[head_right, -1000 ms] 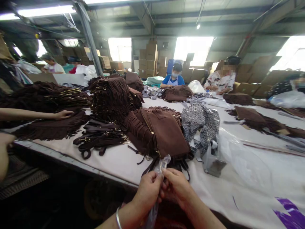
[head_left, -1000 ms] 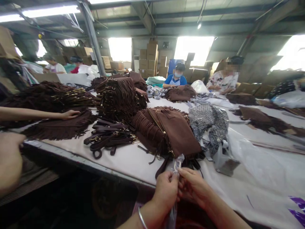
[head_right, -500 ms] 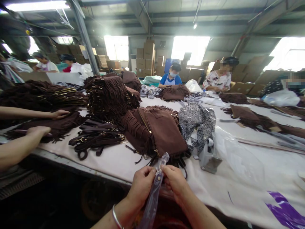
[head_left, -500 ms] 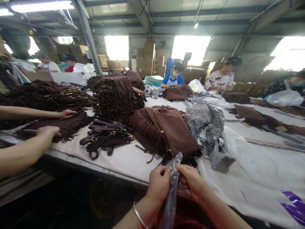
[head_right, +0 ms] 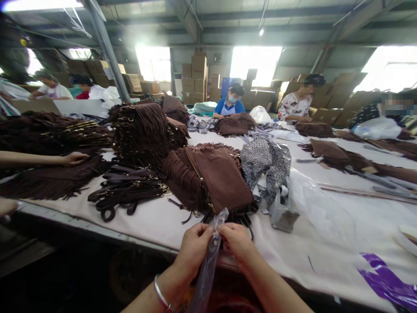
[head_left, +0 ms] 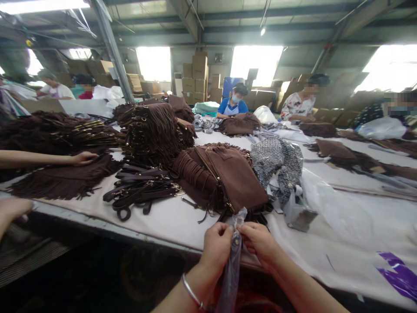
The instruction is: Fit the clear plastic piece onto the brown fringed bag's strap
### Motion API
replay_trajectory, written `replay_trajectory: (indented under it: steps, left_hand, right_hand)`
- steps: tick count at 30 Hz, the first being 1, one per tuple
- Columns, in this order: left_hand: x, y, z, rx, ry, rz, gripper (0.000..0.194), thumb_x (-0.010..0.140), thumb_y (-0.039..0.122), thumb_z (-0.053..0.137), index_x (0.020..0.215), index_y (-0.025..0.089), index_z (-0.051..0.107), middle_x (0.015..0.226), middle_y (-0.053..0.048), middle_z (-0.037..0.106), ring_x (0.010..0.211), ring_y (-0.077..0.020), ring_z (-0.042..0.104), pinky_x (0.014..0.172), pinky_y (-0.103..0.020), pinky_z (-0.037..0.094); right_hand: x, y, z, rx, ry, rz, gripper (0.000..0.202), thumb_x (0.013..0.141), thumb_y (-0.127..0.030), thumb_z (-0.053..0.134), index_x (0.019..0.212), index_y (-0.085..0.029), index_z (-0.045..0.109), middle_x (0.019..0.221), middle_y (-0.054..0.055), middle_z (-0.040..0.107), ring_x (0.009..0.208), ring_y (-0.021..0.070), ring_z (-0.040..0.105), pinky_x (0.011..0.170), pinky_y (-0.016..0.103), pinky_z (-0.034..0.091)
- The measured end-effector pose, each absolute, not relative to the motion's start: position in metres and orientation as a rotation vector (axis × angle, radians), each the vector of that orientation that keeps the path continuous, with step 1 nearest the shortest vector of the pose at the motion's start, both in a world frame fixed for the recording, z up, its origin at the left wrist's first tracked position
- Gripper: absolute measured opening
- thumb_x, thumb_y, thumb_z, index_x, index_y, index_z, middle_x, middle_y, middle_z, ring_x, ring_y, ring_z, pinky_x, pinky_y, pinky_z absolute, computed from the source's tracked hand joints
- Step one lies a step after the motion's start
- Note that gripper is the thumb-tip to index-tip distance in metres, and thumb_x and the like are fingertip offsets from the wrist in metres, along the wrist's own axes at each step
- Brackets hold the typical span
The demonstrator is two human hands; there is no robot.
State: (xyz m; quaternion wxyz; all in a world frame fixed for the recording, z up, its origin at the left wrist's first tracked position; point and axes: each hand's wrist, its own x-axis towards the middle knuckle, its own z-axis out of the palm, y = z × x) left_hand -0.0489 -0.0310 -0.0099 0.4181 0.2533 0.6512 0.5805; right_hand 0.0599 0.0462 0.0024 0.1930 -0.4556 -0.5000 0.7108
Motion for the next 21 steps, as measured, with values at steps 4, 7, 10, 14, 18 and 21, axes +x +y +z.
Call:
replay_trajectory:
  steps: [4,7,10,14,18,21]
  left_hand:
    - [-0.045,-0.032,-0.012,0.652,1.629,1.481,0.023,0.079,0.037,0.058,0.071,0.016,0.062,0.064,-0.002,0.063,0.061,-0.0149,0.054,0.06,-0.025,0.043]
    - [-0.046,-0.036,-0.013,0.731,1.694,1.462,0.022,0.081,0.036,0.057,0.073,0.016,0.063,0.067,-0.003,0.064,0.064,-0.016,0.056,0.062,-0.025,0.043]
    - [-0.05,-0.039,-0.01,0.888,1.777,1.443,0.021,0.082,0.033,0.056,0.07,0.017,0.063,0.069,-0.003,0.064,0.067,-0.0169,0.056,0.063,-0.026,0.042]
    - [-0.061,-0.036,0.003,1.358,1.854,1.358,0.019,0.084,0.022,0.053,0.066,0.019,0.06,0.072,-0.004,0.06,0.072,-0.0173,0.055,0.067,-0.027,0.039]
    - [-0.061,-0.032,0.015,1.776,1.963,1.145,0.022,0.086,0.015,0.046,0.069,0.02,0.059,0.073,-0.006,0.057,0.07,-0.0185,0.053,0.065,-0.03,0.037]
    - [-0.048,-0.035,0.015,2.109,2.106,0.848,0.02,0.084,0.01,0.044,0.078,0.017,0.062,0.078,-0.01,0.058,0.073,-0.0216,0.053,0.066,-0.033,0.039]
  right_hand:
    - [0.059,0.046,0.003,-1.302,-1.426,1.928,0.037,0.067,-0.047,0.064,0.057,-0.021,0.039,0.044,-0.011,0.028,0.037,0.0034,0.019,0.039,0.022,0.009]
    - [0.06,0.047,-0.002,-1.325,-1.511,1.811,0.037,0.069,-0.048,0.061,0.054,-0.021,0.039,0.042,-0.009,0.03,0.038,0.0049,0.022,0.039,0.023,0.013]
    - [0.061,0.05,-0.005,-1.351,-1.723,1.619,0.037,0.071,-0.046,0.058,0.049,-0.02,0.043,0.043,-0.006,0.033,0.041,0.0067,0.026,0.041,0.024,0.016]
    - [0.06,0.056,-0.004,-1.354,-1.952,1.372,0.037,0.069,-0.041,0.056,0.042,-0.019,0.044,0.044,-0.004,0.033,0.047,0.0088,0.031,0.045,0.024,0.019]
    - [0.058,0.058,0.0,-1.38,-1.944,1.392,0.033,0.065,-0.034,0.057,0.04,-0.019,0.042,0.043,-0.004,0.035,0.048,0.0089,0.033,0.045,0.023,0.021]
    - [0.059,0.058,0.004,-1.444,-1.881,1.556,0.031,0.066,-0.034,0.055,0.042,-0.02,0.041,0.039,-0.006,0.033,0.039,0.0077,0.028,0.04,0.023,0.019]
